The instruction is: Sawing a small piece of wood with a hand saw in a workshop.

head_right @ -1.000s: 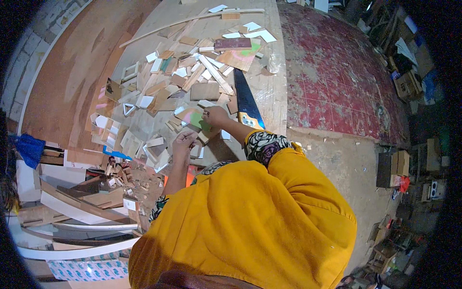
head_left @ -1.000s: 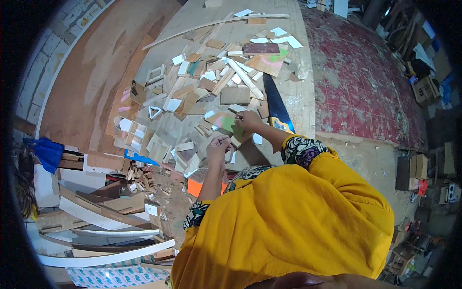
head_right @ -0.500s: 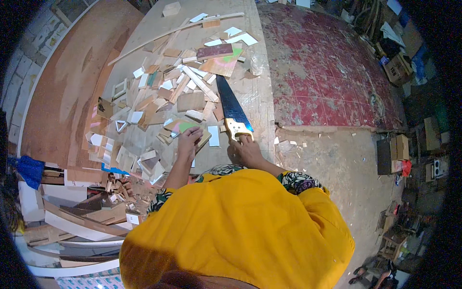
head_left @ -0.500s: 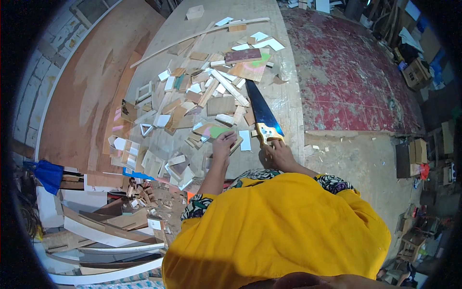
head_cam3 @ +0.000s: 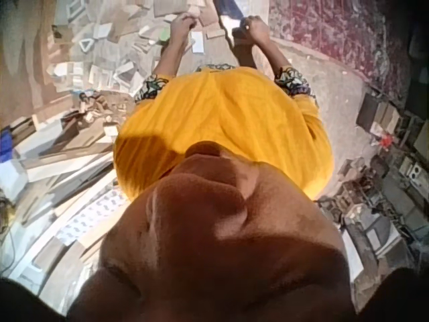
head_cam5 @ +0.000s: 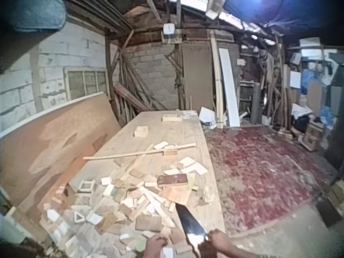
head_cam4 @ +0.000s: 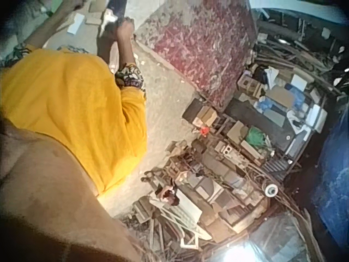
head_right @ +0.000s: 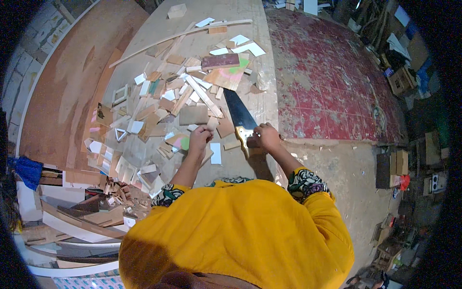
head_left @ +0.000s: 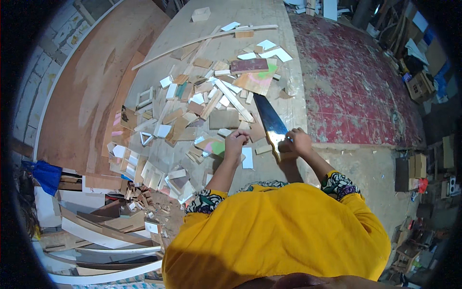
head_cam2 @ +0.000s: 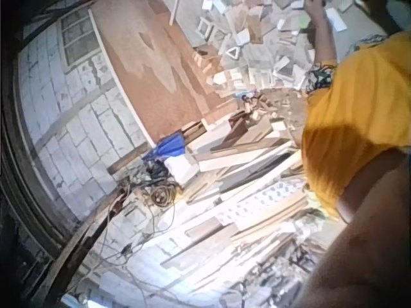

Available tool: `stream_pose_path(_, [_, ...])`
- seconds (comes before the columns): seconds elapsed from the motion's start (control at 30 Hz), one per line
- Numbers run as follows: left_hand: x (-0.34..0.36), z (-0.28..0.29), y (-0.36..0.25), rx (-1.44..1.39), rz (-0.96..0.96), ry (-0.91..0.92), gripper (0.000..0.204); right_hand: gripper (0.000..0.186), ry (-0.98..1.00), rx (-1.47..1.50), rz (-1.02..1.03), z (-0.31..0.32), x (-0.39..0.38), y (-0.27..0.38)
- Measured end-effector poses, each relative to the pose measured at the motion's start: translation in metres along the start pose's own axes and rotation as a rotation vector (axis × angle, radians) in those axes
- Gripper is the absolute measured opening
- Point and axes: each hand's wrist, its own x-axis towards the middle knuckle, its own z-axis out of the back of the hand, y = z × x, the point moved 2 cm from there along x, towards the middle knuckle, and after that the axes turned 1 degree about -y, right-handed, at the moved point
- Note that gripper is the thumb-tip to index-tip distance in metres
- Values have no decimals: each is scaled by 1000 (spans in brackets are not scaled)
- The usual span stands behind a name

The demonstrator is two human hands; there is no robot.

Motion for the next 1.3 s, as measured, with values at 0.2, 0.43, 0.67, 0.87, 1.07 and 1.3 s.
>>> stream_pose_path(0.2, [14, 29, 5, -107, -9, -143, 18, 7, 93, 219, 114, -47, 156, 24])
stream_pose_path(0.43, [21, 48, 9, -144, -26, -215, 17, 21, 35, 37, 271, -142, 333, 53])
stream_pose_path(0.67, [42, 68, -15, -130, -33, -333, 19, 23, 252, -232, 200, -169, 388, 58])
stream_pose_path(0.87, [98, 71, -57, -18, -125, -292, 17, 30, 292, 1189, -448, -119, 388, 49])
stream_pose_path(1.07, [139, 37, -110, -158, -226, -203, 36, 45, 765, 1998, -358, -51, 333, 83])
stream_pose_path(1.3, [137, 24, -98, -326, -213, -120, 34, 31, 948, 1666, -407, -84, 281, 84])
